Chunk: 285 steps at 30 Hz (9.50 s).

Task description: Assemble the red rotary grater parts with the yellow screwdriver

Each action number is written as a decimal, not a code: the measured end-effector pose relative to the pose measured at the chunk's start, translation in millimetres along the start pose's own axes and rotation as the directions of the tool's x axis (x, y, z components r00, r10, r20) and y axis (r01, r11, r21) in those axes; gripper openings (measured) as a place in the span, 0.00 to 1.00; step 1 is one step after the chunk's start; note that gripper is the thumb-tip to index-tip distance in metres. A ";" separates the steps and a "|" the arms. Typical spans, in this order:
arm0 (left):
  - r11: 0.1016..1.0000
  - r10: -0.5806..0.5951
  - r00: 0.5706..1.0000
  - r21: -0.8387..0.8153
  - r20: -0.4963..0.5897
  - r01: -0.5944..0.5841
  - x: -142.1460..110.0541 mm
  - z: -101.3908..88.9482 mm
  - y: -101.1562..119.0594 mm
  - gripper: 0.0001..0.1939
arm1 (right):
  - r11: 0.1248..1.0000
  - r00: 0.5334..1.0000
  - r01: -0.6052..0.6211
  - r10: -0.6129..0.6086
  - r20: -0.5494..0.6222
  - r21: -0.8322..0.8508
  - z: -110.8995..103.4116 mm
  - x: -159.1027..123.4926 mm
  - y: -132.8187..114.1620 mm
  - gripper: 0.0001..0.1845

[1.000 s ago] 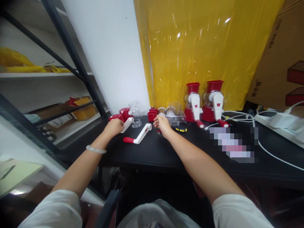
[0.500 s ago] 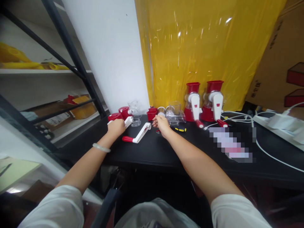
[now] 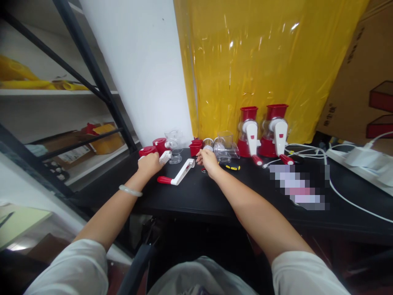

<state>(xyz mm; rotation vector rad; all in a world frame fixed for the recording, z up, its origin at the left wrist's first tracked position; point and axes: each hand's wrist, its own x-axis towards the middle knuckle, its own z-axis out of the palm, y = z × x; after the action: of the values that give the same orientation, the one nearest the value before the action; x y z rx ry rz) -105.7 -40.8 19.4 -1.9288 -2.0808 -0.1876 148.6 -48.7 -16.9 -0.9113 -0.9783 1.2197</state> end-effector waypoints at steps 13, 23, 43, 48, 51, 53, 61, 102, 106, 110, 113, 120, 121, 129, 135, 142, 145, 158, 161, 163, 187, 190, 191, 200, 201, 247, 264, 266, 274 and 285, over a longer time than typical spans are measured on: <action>0.856 0.463 0.885 -0.287 0.051 -0.431 -49.3 10.2 58.2 0.22 | 0.934 0.967 0.243 -0.213 0.140 -0.263 -0.7 1.8 8.8 0.19; 0.534 0.594 0.797 -0.793 0.107 -0.292 19.8 -0.9 83.1 0.06 | -0.038 0.543 0.750 -0.535 0.647 -0.660 -9.5 8.4 -32.7 0.10; 0.559 0.631 0.764 -0.602 -0.137 -0.570 -4.4 9.2 89.0 0.08 | -0.214 0.431 0.756 -0.550 0.715 -0.619 -51.7 14.6 5.9 0.02; 0.514 0.638 0.757 -0.652 -0.144 -0.557 -3.8 7.9 85.9 0.09 | -0.044 0.428 0.835 -0.574 0.698 -0.548 -51.1 16.6 7.0 0.03; 0.469 0.656 0.742 -0.694 -0.140 -0.546 -2.0 9.0 84.3 0.09 | 0.032 0.440 0.858 -0.560 0.702 -0.513 -50.6 16.7 5.4 0.03; 0.433 0.682 0.720 -0.722 -0.128 -0.539 -0.9 9.7 83.2 0.09 | 0.072 0.462 0.857 -0.545 0.700 -0.511 -50.2 15.8 4.4 0.04; 0.391 0.712 0.694 -0.760 -0.107 -0.519 1.3 12.1 80.9 0.08 | 0.127 0.506 0.845 -0.502 0.701 -0.519 -49.5 12.8 2.9 0.04; 0.574 0.642 0.758 -0.584 -0.114 -0.574 -0.6 8.7 85.7 0.09 | -0.147 0.506 0.762 -0.473 0.722 -0.630 -40.6 1.7 4.1 0.04; 0.549 0.641 0.757 -0.613 -0.127 -0.568 0.0 11.2 86.4 0.08 | -0.154 0.509 0.759 -0.465 0.724 -0.632 -40.7 1.8 3.7 0.03; 0.501 0.644 0.760 -0.704 -0.085 -0.503 -0.2 14.0 87.1 0.07 | -0.151 0.510 0.764 -0.456 0.730 -0.628 -41.7 2.3 4.4 0.03; 0.462 0.647 0.761 -0.777 -0.035 -0.429 0.0 16.9 87.6 0.06 | -0.152 0.502 0.767 -0.464 0.730 -0.623 -41.8 2.8 5.7 0.03; 0.426 0.646 0.764 -0.829 0.000 -0.361 1.9 21.4 88.3 0.05 | -0.171 0.474 0.777 -0.474 0.742 -0.605 -41.8 4.3 9.4 0.03; 0.423 0.644 0.765 -0.834 0.002 -0.354 2.0 21.4 88.4 0.05 | -0.171 0.471 0.780 -0.472 0.745 -0.602 -41.9 4.6 9.6 0.03; 0.427 0.635 0.772 -0.838 0.012 -0.338 2.4 21.3 88.6 0.05 | -0.250 0.416 0.791 -0.451 0.790 -0.559 -42.1 5.6 9.3 0.05; 0.464 0.606 0.795 -0.823 0.025 -0.327 3.0 20.2 90.1 0.04 | -0.286 0.367 0.811 -0.432 0.824 -0.511 -33.8 0.8 10.5 0.07; 0.540 0.581 0.814 -0.760 0.027 -0.361 3.3 18.2 86.0 0.06 | -0.135 0.420 0.824 -0.506 0.754 -0.550 -40.1 5.6 -0.7 0.05; 0.592 0.545 0.838 -0.715 0.016 -0.371 2.6 17.0 84.4 0.08 | -0.020 0.538 0.785 -0.471 0.699 -0.619 -51.0 13.8 -4.6 0.07; 0.694 0.507 0.861 -0.575 -0.036 -0.432 -1.1 9.4 85.7 0.10 | 0.229 0.726 0.686 -0.151 0.671 -0.690 -54.2 13.9 -4.3 0.10; 0.696 0.514 0.857 -0.564 -0.040 -0.444 0.1 12.1 85.8 0.10 | 0.260 0.738 0.667 -0.106 0.667 -0.698 -54.8 13.5 -6.4 0.11; 0.693 0.515 0.856 -0.567 -0.042 -0.445 0.9 13.4 85.7 0.11 | 0.265 0.747 0.655 -0.082 0.660 -0.708 -55.1 13.6 -7.0 0.10; 0.536 0.616 0.779 -0.665 -0.112 -0.520 -1.5 11.7 86.3 0.10 | 0.140 0.608 0.747 -0.538 0.584 -0.649 -61.4 22.1 1.5 0.17; 0.501 0.634 0.762 -0.679 -0.134 -0.536 -2.7 10.9 86.2 0.10 | 0.213 0.648 0.743 -0.468 0.601 -0.634 -62.1 24.2 3.6 0.15; 0.498 0.635 0.760 -0.677 -0.140 -0.541 -2.8 10.6 86.1 0.10 | 0.232 0.660 0.737 -0.450 0.602 -0.635 -61.7 24.1 3.3 0.14; 0.493 0.660 0.739 -0.662 -0.138 -0.564 -3.6 9.2 86.3 0.17 | 0.320 0.703 0.706 -0.429 0.568 -0.632 -56.3 18.4 -1.1 0.09; 0.482 0.664 0.734 -0.669 -0.142 -0.566 -4.2 9.2 86.3 0.20 | 0.327 0.709 0.701 -0.419 0.568 -0.634 -56.2 18.5 -1.5 0.09; 0.931 0.244 0.953 -0.231 -0.180 -0.282 25.3 -29.2 22.3 0.22 | 0.466 0.860 0.507 -0.330 0.389 -0.725 -64.1 33.2 2.1 0.06; 0.974 -0.193 0.980 -0.113 0.056 0.198 46.1 -8.5 -1.3 0.21 | 0.258 0.825 0.562 -0.105 0.556 -0.786 -55.5 18.5 13.6 0.13; 0.969 -0.210 0.976 -0.118 0.055 0.215 48.3 -4.8 -2.6 0.21 | 0.252 0.825 0.562 -0.093 0.558 -0.788 -55.2 18.0 13.3 0.14; 0.979 -0.182 0.982 -0.082 0.053 0.186 49.7 -1.0 -2.3 0.19 | 0.228 0.822 0.564 -0.064 0.566 -0.794 -53.9 16.1 12.6 0.14; 0.977 -0.201 0.978 -0.064 0.049 0.204 43.4 -3.9 6.9 0.21 | 0.219 0.812 0.578 -0.061 0.580 -0.786 -53.1 16.6 14.1 0.14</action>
<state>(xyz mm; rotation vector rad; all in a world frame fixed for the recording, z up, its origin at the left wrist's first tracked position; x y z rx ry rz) -100.8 -0.1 35.5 -1.7696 -2.3276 -0.2680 195.6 -32.5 -45.7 -1.2317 -2.3146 0.2792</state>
